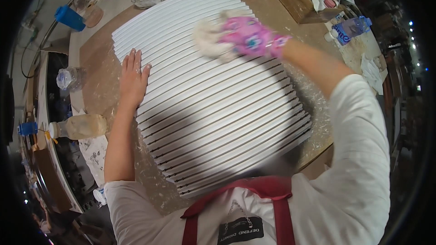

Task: The person cleans a set of white window shutters by wiping them with a cloth and then stacks them.

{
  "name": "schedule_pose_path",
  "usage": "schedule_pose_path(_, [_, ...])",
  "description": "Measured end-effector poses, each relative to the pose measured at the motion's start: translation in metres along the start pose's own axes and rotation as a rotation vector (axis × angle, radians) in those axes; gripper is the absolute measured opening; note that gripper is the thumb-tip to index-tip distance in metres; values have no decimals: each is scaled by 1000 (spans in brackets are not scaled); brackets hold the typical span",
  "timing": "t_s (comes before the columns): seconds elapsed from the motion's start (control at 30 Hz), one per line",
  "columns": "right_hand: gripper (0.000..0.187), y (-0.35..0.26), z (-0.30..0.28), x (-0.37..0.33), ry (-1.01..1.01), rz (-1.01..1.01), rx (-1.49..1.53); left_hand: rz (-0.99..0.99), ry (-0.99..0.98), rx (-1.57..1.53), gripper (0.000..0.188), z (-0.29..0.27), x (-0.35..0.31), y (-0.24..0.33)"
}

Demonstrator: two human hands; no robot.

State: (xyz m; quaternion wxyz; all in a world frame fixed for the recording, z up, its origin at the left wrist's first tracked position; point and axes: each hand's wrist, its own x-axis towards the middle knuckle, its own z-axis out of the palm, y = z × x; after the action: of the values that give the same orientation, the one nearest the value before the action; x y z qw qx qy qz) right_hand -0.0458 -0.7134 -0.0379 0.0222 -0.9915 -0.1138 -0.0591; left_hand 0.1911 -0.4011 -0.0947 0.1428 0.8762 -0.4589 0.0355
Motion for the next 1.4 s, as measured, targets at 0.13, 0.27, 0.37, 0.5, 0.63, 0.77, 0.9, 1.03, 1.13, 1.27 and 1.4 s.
schedule_pose_path(0.13, [14, 54, -82, -31, -559, 765, -79, -78, -69, 87, 56, -18, 3, 18])
schedule_pose_path(0.27, [22, 77, -65, 20, 170, 251, -134, -60, -47, 153, 51, -21, 45, 17])
schedule_pose_path(0.37, [35, -31, -24, 149, 253, 1, -97, -107, 175, 162, 48, -17, 73, -28])
schedule_pose_path(0.5, [35, -75, 53, 172, 556, 116, -76, -154, 143, 132, 48, 11, 90, -48])
schedule_pose_path(0.63, [19, 33, 19, 69, 273, 31, 141, -163, 86, 18, 52, 18, 89, -44])
schedule_pose_path(0.77, [14, 83, -42, 19, 11, 744, 406, -225, 64, 54, 52, 18, 91, -39])
schedule_pose_path(0.9, [24, 62, -14, 136, 433, 272, 188, -242, 57, 88, 53, 16, 91, -45])
schedule_pose_path(1.03, [22, -30, 63, 237, 703, -7, -40, -62, 127, -315, 51, 16, 95, -41])
schedule_pose_path(1.13, [24, -11, 53, 224, 593, -8, -66, -22, 148, -224, 48, 6, 84, -45])
schedule_pose_path(1.27, [23, 110, 37, 108, 415, 241, -151, -154, 124, -60, 49, 18, 91, -36])
schedule_pose_path(1.4, [41, 135, -28, 100, 151, 529, 200, -158, 93, -2, 49, 16, 94, -33])
